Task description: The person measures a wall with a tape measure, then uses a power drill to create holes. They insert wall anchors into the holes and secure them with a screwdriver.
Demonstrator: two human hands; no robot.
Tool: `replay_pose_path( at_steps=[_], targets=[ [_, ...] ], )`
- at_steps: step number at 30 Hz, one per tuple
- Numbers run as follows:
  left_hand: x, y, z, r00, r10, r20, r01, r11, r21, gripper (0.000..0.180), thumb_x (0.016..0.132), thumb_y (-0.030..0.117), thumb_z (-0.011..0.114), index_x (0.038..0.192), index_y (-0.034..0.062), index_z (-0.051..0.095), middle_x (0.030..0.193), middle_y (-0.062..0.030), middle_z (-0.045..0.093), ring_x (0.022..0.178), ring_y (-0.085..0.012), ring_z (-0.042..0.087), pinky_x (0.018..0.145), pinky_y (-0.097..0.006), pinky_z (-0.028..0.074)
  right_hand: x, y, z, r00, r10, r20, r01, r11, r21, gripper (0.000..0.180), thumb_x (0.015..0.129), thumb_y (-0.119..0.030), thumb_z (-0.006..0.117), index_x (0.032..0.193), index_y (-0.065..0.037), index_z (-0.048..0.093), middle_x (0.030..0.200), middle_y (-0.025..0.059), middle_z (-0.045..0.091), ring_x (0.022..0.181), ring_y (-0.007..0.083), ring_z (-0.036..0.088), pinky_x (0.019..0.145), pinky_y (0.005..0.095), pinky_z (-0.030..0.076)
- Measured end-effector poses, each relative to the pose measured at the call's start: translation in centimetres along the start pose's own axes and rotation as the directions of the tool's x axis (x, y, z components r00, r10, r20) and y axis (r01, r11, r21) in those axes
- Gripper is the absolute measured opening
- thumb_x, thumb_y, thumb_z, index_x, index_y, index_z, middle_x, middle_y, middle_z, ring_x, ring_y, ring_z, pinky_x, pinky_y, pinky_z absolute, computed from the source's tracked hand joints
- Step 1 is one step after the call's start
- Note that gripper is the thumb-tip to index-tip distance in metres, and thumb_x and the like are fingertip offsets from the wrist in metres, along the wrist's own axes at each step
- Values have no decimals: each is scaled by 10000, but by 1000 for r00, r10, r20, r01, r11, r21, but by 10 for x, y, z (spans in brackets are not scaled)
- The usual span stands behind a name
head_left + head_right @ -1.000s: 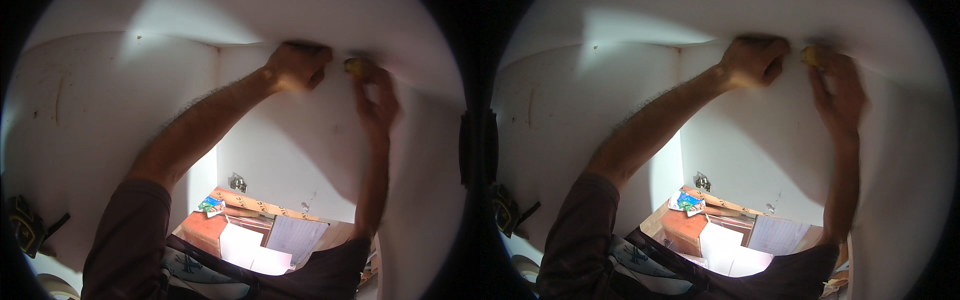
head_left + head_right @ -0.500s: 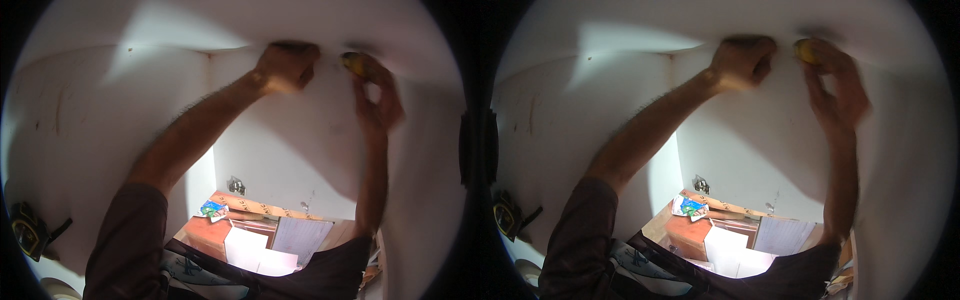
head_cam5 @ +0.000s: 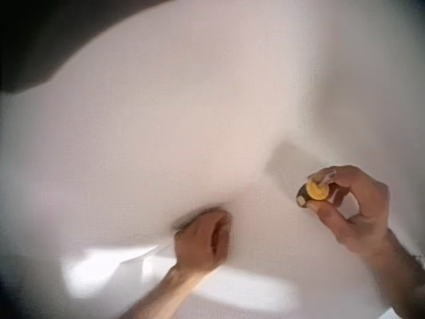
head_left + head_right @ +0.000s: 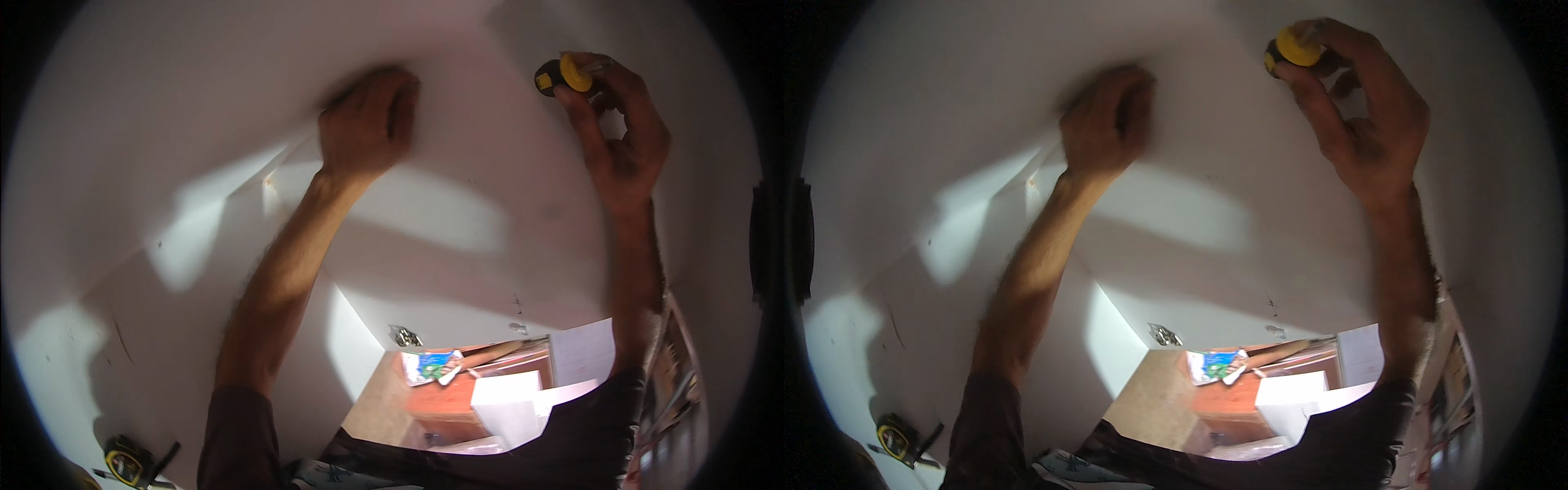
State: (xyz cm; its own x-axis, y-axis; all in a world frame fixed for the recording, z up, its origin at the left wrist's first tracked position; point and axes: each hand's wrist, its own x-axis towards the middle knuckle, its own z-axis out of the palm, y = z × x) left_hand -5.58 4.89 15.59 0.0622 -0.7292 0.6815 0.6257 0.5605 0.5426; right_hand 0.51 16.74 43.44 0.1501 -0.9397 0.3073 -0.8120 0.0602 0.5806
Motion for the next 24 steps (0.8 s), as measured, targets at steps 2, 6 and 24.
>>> replay_pose_path(
  at_steps=[2, 6, 24],
  targets=[
    [9, -3, -7, 999, 37, 13, -38, 999, 37, 157, 952, 134, 712, 1103, 89, 709, 951, -75, 774, 761, -229, 759, 671, -336, 614, 3, -5, -13, 999, 3, 47, 0, 998, -63, 368, 908, -100, 829, 1254, -90, 707, 1134, 39, 792, 906, 116, 743, 671, 246, 552],
    [34, 9, -15, 998, 11, 57, -18, 991, 130, 140, 982, 113, 666, 1112, 72, 696, 983, -91, 773, 794, -251, 762, 712, -355, 617, 30, -43, -55, 964, 92, 251, -28, 968, -249, 375, 900, -53, 798, 1254, -67, 673, 1127, 64, 772, 932, 137, 702, 715, 277, 528],
    [51, 10, -21, 953, 131, 274, -229, 901, 367, 39, 988, 108, 663, 968, 122, 632, 716, -59, 663, 587, -255, 649, 549, -395, 524, 3, -37, -50, 903, 262, 341, -209, 961, -184, 370, 909, -56, 787, 1261, -70, 675, 1145, 64, 766, 943, 144, 703, 715, 285, 525]
  ],
)
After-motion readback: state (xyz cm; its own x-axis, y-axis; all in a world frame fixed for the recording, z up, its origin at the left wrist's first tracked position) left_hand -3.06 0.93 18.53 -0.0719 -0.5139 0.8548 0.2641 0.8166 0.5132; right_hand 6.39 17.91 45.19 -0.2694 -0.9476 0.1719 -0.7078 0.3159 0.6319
